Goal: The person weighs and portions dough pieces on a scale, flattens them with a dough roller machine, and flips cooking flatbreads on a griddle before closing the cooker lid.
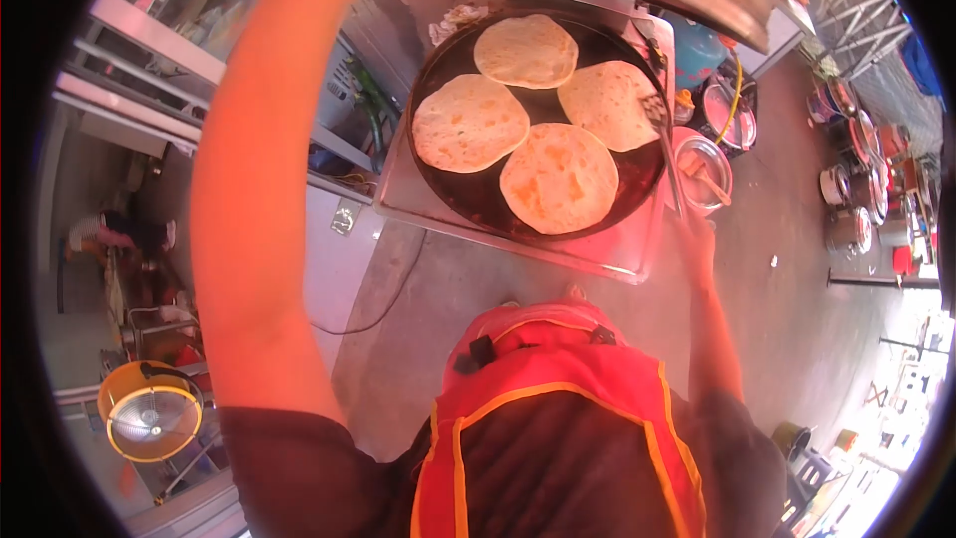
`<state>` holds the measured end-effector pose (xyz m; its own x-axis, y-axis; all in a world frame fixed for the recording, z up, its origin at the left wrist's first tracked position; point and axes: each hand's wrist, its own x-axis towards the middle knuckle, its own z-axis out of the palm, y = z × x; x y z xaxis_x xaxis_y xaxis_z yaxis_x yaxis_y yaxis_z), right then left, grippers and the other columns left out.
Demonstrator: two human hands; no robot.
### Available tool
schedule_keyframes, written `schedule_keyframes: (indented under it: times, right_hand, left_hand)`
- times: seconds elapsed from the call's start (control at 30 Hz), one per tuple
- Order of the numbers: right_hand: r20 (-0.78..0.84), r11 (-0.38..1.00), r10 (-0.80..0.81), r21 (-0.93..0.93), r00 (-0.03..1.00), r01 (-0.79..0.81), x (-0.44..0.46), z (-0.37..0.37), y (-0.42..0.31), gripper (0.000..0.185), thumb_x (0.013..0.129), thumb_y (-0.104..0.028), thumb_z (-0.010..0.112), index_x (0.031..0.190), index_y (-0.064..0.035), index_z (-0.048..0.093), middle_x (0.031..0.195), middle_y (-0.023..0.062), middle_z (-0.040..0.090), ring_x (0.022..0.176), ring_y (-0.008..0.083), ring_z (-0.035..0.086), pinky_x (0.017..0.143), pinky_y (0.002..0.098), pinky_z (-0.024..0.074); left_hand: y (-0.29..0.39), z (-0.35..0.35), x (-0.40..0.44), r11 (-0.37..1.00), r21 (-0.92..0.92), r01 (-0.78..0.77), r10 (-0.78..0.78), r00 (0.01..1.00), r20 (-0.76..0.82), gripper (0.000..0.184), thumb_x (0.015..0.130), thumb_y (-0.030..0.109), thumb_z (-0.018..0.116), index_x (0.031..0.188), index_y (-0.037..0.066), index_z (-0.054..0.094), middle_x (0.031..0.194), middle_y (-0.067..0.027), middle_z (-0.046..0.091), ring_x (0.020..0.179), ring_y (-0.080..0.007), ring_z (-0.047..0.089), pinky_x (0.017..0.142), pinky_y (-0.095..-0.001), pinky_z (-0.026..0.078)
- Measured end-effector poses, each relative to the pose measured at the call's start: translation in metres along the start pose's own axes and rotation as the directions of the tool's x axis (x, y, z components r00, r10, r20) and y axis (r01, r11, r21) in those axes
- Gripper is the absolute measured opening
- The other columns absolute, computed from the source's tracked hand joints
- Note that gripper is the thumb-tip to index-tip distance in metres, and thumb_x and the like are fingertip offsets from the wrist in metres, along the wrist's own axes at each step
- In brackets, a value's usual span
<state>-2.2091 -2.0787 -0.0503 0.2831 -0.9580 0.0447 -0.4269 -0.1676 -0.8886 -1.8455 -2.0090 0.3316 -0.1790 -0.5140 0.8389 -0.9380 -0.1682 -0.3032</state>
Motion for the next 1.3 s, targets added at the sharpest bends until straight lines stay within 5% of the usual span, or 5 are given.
schedule_keyframes:
  times: [0.2,0.47,0.8,0.97,1.3]
  right_hand:
    - [-0.38,0.927,0.299,-0.103,0.875,-0.362,-0.078,-0.038,0.055,0.047,0.081,-0.031,0.062,0.111,0.0043,0.055,0.095,0.018,0.062,0.088,0.0251,0.059,0.08,0.0346,0.0439]
    - [-0.486,0.8,0.472,-0.112,0.735,-0.589,-0.135,-0.053,0.066,0.046,0.077,-0.032,0.065,0.102,0.0052,0.053,0.093,0.0212,0.06,0.088,0.0297,0.058,0.079,0.0368,0.044]
    - [-0.397,0.746,0.538,-0.186,0.743,-0.64,-0.003,-0.032,0.162,0.052,0.074,-0.026,0.068,0.111,0.0036,0.048,0.098,0.02,0.059,0.091,0.0327,0.059,0.08,0.0394,0.046]
    - [-0.466,0.75,0.452,-0.263,0.761,-0.607,0.126,-0.006,0.251,0.05,0.074,-0.025,0.068,0.109,0.0053,0.049,0.105,0.0207,0.058,0.094,0.0344,0.059,0.082,0.0403,0.0461]
    - [-0.57,0.465,0.335,-0.592,0.75,-0.658,0.192,0.036,0.328,0.051,0.075,-0.035,0.067,0.104,0.0016,0.049,0.103,0.0179,0.056,0.106,0.0328,0.048,0.091,0.0444,0.0371]
  left_hand:
    - [0.036,-0.04,-0.128,0.964,-0.265,0.027,0.109,0.866,0.488,0.022,0.074,0.023,0.066,0.062,0.01,0.052,0.057,-0.0082,0.055,0.052,-0.0297,0.055,0.048,-0.0385,0.042]
    - [0.106,-0.008,-0.351,0.884,-0.406,0.232,0.336,0.29,0.896,0.011,0.067,0.016,0.064,0.072,0.009,0.057,0.064,-0.0131,0.062,0.063,-0.0329,0.061,0.056,-0.0444,0.045]
    - [0.151,0.04,-0.472,0.889,-0.291,0.354,0.166,0.344,0.924,0.008,0.069,0.017,0.062,0.073,0.01,0.058,0.067,-0.0112,0.061,0.063,-0.0311,0.06,0.06,-0.045,0.044]
    - [0.156,0.026,-0.511,0.971,0.005,0.239,-0.038,0.134,0.99,0.016,0.074,0.021,0.06,0.084,0.01,0.064,0.071,-0.0139,0.062,0.065,-0.029,0.061,0.06,-0.0455,0.044]
    - [0.169,0.024,-0.496,0.918,0.184,0.351,-0.219,0.063,0.974,0.018,0.075,0.022,0.06,0.085,0.009,0.064,0.076,-0.0144,0.062,0.069,-0.0291,0.06,0.062,-0.0456,0.044]
